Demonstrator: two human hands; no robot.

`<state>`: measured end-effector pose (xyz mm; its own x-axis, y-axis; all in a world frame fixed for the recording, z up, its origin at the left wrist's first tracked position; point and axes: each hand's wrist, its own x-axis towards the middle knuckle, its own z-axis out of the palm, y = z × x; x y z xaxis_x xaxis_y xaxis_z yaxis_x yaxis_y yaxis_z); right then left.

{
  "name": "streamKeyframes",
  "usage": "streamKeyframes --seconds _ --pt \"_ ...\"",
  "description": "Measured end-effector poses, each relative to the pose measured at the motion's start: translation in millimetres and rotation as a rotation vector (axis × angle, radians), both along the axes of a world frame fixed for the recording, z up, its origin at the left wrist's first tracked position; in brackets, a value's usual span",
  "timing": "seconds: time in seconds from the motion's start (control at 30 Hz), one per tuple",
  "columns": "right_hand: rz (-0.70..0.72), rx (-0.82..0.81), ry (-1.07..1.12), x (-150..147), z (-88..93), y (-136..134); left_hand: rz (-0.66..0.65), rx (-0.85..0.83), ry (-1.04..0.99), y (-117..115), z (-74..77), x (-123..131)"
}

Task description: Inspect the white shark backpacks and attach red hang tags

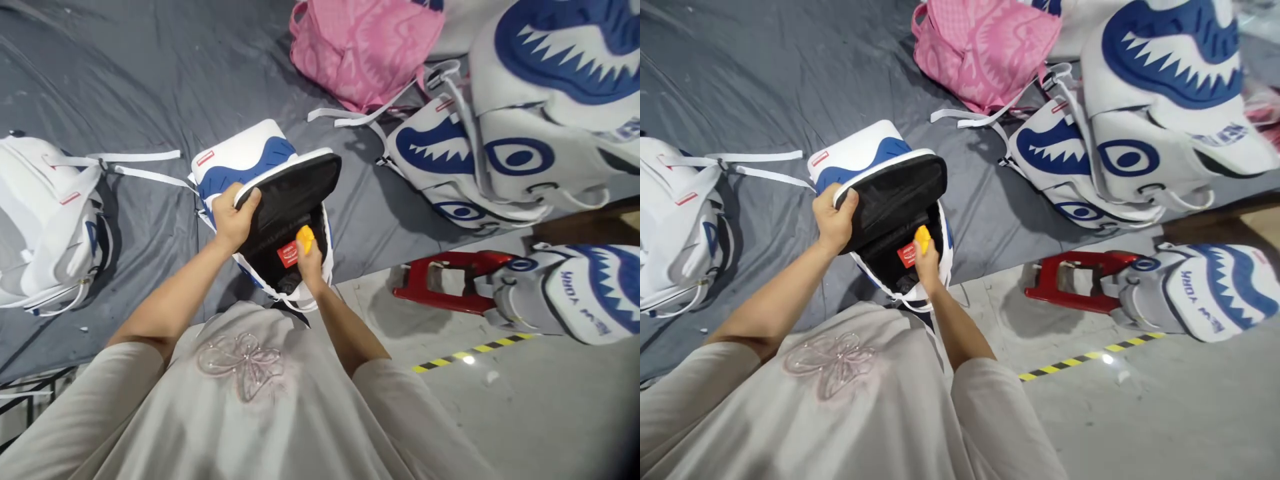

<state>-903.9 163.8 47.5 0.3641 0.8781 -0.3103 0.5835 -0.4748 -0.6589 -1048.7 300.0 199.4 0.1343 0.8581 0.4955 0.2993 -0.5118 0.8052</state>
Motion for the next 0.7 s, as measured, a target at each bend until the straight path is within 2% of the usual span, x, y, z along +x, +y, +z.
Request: streamKeyframes --seconds 0.2,0.4,0.53,0.6,0.7 --pt "-0.053 0.021 0.107 4 0.0 -7 0.015 0.092 0.028 8 -0.9 -3" --pt "-0.178 0.070 0.203 9 7.1 -12 0.069 0.082 0.061 13 -7.2 -8" --pt "-0.241 0.083 0.346 9 9.7 -6 0.119 0.098 0.019 14 -10.7 -15" --pt "-0.229 0.043 0.453 8 11.7 -4 0.126 0.103 0.007 14 -12.2 -18" --pt "-0.117 -0.085 0.607 10 20.1 -5 0.142 0.099 0.017 14 -15.1 -20"
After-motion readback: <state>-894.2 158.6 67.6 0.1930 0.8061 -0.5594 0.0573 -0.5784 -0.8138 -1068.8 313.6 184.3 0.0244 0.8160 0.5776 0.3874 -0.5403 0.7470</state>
